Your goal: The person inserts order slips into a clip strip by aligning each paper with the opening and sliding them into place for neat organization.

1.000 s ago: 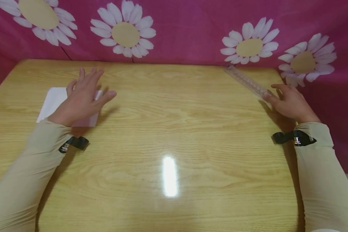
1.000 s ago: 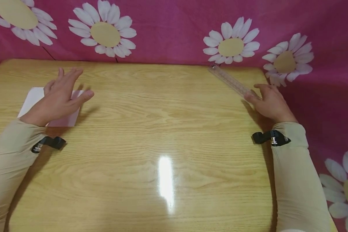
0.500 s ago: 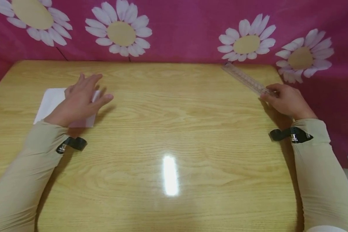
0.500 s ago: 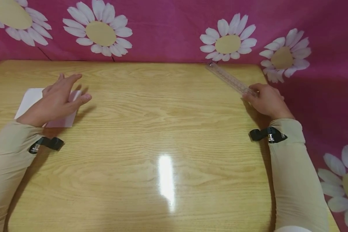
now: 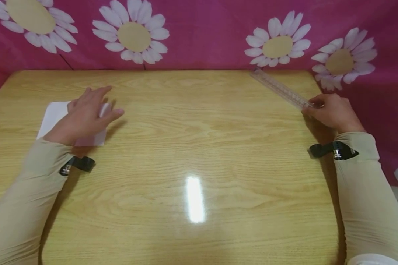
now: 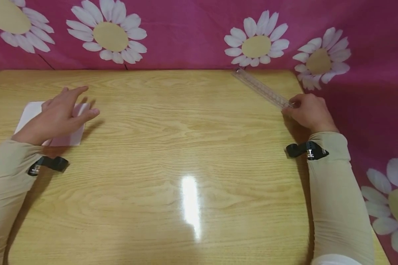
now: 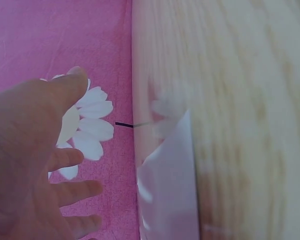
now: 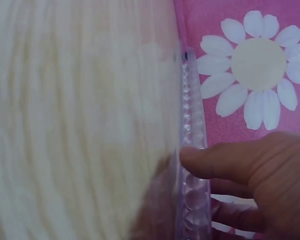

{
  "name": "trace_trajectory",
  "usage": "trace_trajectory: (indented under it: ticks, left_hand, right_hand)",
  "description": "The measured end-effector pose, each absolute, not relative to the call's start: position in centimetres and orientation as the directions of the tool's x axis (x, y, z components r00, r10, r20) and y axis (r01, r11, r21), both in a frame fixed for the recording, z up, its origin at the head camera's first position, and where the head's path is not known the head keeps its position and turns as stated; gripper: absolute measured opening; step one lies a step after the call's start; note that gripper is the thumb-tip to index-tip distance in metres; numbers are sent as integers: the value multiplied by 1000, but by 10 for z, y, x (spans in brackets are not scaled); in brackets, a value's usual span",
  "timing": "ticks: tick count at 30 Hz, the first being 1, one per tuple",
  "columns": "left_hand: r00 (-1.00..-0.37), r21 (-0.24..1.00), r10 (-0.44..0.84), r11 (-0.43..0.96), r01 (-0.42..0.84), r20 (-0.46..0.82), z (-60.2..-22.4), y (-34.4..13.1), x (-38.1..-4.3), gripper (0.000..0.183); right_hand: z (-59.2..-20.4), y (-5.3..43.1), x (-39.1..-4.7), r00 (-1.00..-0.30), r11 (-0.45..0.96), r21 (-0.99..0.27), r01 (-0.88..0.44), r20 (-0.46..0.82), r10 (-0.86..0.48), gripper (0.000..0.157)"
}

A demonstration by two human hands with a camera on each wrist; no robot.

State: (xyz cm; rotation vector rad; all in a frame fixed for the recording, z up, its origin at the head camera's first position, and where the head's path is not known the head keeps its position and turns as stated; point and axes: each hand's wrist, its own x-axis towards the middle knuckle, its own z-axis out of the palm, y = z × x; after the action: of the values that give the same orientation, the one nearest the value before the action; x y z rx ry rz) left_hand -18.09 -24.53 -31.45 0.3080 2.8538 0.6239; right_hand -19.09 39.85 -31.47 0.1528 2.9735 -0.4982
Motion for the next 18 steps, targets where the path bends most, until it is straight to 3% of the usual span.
trace_trajectory:
  ticks: [18]
  left_hand:
    - [-958,440,262,878,188,-113,-315,-243,-186,91]
  right_hand:
    - [-310,404,-187,-981,947,-282,154,-159,112,51]
